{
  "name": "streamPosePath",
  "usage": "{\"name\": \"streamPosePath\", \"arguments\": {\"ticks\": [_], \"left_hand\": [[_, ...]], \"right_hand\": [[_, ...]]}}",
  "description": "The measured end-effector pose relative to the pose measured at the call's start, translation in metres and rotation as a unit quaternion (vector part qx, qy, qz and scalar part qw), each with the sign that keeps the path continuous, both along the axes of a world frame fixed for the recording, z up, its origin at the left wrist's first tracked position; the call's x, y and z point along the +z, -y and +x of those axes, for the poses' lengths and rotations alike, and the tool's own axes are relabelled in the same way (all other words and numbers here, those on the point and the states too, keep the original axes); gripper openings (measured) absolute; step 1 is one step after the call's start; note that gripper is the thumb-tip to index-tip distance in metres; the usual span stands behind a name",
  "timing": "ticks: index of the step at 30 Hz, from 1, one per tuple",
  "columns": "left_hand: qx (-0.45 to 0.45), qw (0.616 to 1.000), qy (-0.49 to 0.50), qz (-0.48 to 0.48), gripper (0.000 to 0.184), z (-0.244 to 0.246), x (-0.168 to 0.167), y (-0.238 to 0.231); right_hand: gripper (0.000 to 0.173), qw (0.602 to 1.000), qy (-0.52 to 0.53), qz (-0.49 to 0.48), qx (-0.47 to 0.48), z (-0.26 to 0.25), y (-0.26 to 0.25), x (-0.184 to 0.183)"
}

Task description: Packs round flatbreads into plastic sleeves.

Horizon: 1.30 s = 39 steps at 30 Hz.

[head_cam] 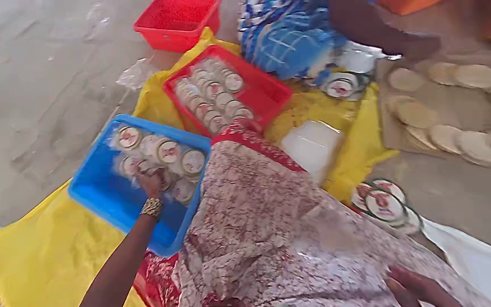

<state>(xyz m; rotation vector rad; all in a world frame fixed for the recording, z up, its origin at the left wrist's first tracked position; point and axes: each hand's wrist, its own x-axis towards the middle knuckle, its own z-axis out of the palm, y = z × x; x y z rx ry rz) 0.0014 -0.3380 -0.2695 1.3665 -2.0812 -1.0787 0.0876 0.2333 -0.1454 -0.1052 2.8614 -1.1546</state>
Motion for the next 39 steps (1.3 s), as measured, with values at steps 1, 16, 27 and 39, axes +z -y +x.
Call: {"name": "streamPosePath", "arguments": {"ticks": [1, 16, 27, 39], "left_hand": [[-0.015, 0.999, 0.003, -0.033, 0.093, 0.0, 0.004, -0.003], [-0.58, 0.782, -0.191, -0.122, 0.04, -0.032, 0.086, -0.216], [-0.855, 0.503, -0.065, 0.104, 0.089, -0.014, 0.109, -0.358], [-0.721, 0.492, 0.034, 0.487, 0.013, 0.008, 0.094, -0.349]], "right_hand": [[0.028, 1.0, -0.003, 0.006, -0.009, 0.004, -0.003, -0.001], [0.029, 0.977, 0.139, -0.023, -0.16, -0.059, 0.031, -0.071], [0.031, 0.97, -0.138, -0.119, -0.161, 0.007, 0.031, -0.019], [0.018, 0.957, -0.165, -0.229, -0.072, 0.009, 0.025, -0.009]]}}
